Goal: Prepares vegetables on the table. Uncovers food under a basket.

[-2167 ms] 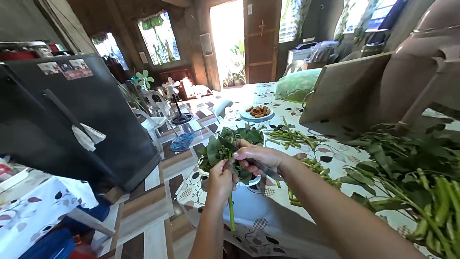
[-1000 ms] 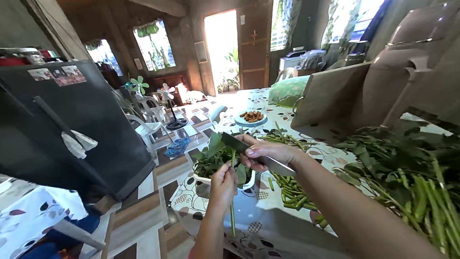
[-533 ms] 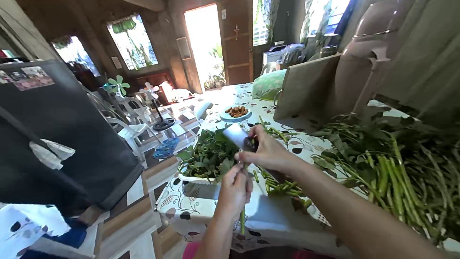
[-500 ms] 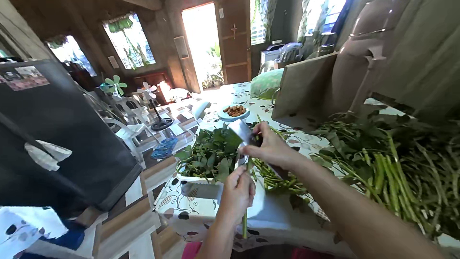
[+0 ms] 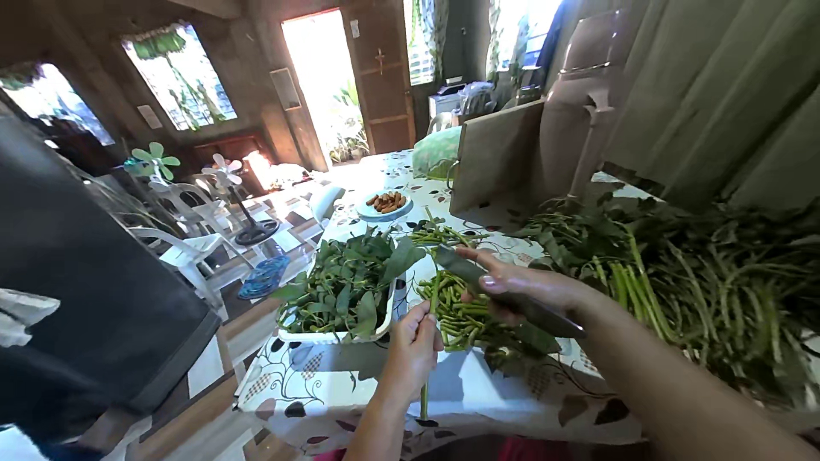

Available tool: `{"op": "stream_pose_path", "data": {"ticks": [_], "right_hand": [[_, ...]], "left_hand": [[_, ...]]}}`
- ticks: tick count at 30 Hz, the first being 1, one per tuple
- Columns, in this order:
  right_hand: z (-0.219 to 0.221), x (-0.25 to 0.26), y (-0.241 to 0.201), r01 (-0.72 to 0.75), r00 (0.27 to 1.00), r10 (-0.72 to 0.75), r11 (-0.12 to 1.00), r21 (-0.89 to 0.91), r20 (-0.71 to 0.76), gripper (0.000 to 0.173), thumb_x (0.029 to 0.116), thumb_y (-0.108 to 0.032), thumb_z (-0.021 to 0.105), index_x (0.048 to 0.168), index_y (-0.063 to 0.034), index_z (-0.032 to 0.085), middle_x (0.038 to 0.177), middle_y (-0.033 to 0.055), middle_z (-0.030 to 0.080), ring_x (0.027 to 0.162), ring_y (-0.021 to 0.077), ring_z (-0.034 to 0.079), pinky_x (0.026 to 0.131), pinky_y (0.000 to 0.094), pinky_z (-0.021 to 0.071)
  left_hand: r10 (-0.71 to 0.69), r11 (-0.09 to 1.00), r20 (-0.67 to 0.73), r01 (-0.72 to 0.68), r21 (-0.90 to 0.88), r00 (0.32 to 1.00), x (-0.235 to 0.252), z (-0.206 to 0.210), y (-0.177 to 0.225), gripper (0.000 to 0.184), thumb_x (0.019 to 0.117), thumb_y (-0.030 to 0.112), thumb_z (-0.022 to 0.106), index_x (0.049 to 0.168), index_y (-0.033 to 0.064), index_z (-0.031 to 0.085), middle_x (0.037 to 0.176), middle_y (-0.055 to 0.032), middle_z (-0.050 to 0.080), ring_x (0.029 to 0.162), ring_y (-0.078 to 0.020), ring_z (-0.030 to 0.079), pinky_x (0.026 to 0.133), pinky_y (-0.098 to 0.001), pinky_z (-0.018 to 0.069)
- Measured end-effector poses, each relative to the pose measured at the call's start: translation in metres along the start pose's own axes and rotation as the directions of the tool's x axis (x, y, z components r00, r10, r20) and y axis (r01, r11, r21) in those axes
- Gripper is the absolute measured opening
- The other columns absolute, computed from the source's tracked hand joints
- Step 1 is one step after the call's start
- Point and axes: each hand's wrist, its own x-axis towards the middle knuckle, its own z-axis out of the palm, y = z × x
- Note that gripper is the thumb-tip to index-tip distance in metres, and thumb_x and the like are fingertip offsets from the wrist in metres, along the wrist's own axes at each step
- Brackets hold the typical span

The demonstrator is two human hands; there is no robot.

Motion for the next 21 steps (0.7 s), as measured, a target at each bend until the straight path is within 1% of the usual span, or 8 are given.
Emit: {"op": "stream_pose_path", "data": {"ticks": [3, 6, 9, 11, 15, 17, 19, 21], "right_hand": [[0.007, 0.000, 0.002, -0.018, 1.000, 0.018, 1.000, -0.003, 0.021, 0.097, 0.0894, -0.056, 0.059, 0.162, -0.0209, 0.004, 0.114, 0.0024, 0.064, 0.057, 0.0008, 0.051, 0.051, 0.0174, 0.0443], [0.006, 0.004, 0.007, 0.005, 0.996, -0.008, 0.999, 0.033, 0.090, 0.104, 0.0857, -0.062, 0.060, 0.162, -0.0192, 0.004, 0.117, 0.0023, 0.063, 0.056, -0.0002, 0.051, 0.050, 0.0158, 0.0438], [0.005, 0.009, 0.011, 0.025, 0.988, -0.030, 0.999, 0.034, 0.153, 0.093, 0.0838, -0.064, 0.061, 0.154, -0.0182, 0.021, 0.099, -0.0021, 0.066, 0.053, -0.0009, 0.051, 0.047, 0.0140, 0.0419], [0.004, 0.013, 0.012, 0.037, 0.984, -0.043, 0.999, 0.039, 0.173, 0.083, 0.0815, -0.063, 0.064, 0.144, -0.0178, 0.033, 0.087, -0.0044, 0.062, 0.051, -0.0008, 0.049, 0.046, 0.0138, 0.0410], [0.016, 0.020, 0.008, 0.046, 0.995, -0.051, 0.998, 0.053, 0.086, 0.072, 0.0824, -0.048, 0.068, 0.138, -0.0169, 0.035, 0.074, -0.0070, 0.054, 0.049, -0.0024, 0.043, 0.045, 0.0139, 0.0358], [0.025, 0.026, 0.004, 0.048, 0.997, -0.049, 0.999, -0.009, -0.052, 0.073, 0.0822, -0.042, 0.072, 0.138, -0.0139, 0.035, 0.079, -0.0047, 0.058, 0.057, -0.0015, 0.049, 0.051, 0.0167, 0.0411], [0.032, 0.033, 0.001, 0.031, 0.986, -0.044, 0.996, -0.082, -0.163, 0.082, 0.0796, -0.042, 0.076, 0.143, -0.0104, 0.035, 0.096, 0.0030, 0.061, 0.077, 0.0070, 0.060, 0.069, 0.0280, 0.0523], [0.037, 0.039, -0.002, -0.009, 0.975, -0.024, 0.989, -0.149, -0.221, 0.082, 0.0803, -0.044, 0.078, 0.143, -0.0116, 0.036, 0.099, 0.0072, 0.062, 0.082, 0.0130, 0.062, 0.075, 0.0352, 0.0532]], "left_hand": [[0.024, 0.999, 0.024, -0.025, 0.023, 0.999, 0.003, 0.002, -0.004, 0.037, 0.1082, 0.008, 0.038, 0.141, -0.0046, 0.052, 0.067, 0.0029, 0.052, 0.049, -0.0030, 0.046, 0.045, -0.0171, 0.0400], [0.049, 0.998, 0.039, -0.050, 0.042, 0.998, 0.004, 0.002, -0.005, 0.037, 0.1080, 0.007, 0.039, 0.141, -0.0048, 0.052, 0.068, 0.0033, 0.052, 0.049, -0.0025, 0.046, 0.045, -0.0168, 0.0401], [0.067, 0.995, 0.051, -0.071, 0.071, 0.996, 0.004, 0.001, -0.006, 0.039, 0.1077, 0.007, 0.039, 0.143, -0.0050, 0.050, 0.069, 0.0032, 0.052, 0.051, -0.0022, 0.047, 0.047, -0.0166, 0.0408], [0.080, 0.994, 0.044, -0.083, 0.072, 0.996, 0.005, 0.000, -0.007, 0.040, 0.1076, 0.007, 0.039, 0.144, -0.0060, 0.049, 0.070, 0.0033, 0.052, 0.052, -0.0029, 0.047, 0.047, -0.0169, 0.0408], [0.039, 0.997, 0.008, -0.039, 0.062, 0.999, 0.007, -0.002, -0.002, 0.040, 0.1087, 0.008, 0.038, 0.145, -0.0067, 0.047, 0.069, 0.0023, 0.052, 0.051, -0.0036, 0.046, 0.047, -0.0176, 0.0408], [0.004, 0.999, 0.002, -0.004, 0.046, 1.000, 0.008, -0.002, 0.003, 0.037, 0.1098, 0.010, 0.038, 0.141, -0.0052, 0.051, 0.068, 0.0017, 0.053, 0.049, -0.0036, 0.047, 0.045, -0.0177, 0.0409], [-0.008, 0.999, 0.009, 0.007, 0.043, 1.000, 0.007, -0.002, 0.006, 0.034, 0.1101, 0.010, 0.038, 0.136, -0.0040, 0.054, 0.066, 0.0017, 0.053, 0.047, -0.0037, 0.047, 0.044, -0.0179, 0.0416], [-0.002, 0.999, -0.007, 0.003, 0.041, 1.000, 0.003, -0.001, 0.006, 0.031, 0.1093, 0.009, 0.035, 0.129, -0.0038, 0.056, 0.063, 0.0027, 0.051, 0.046, -0.0033, 0.046, 0.044, -0.0178, 0.0406]]}}
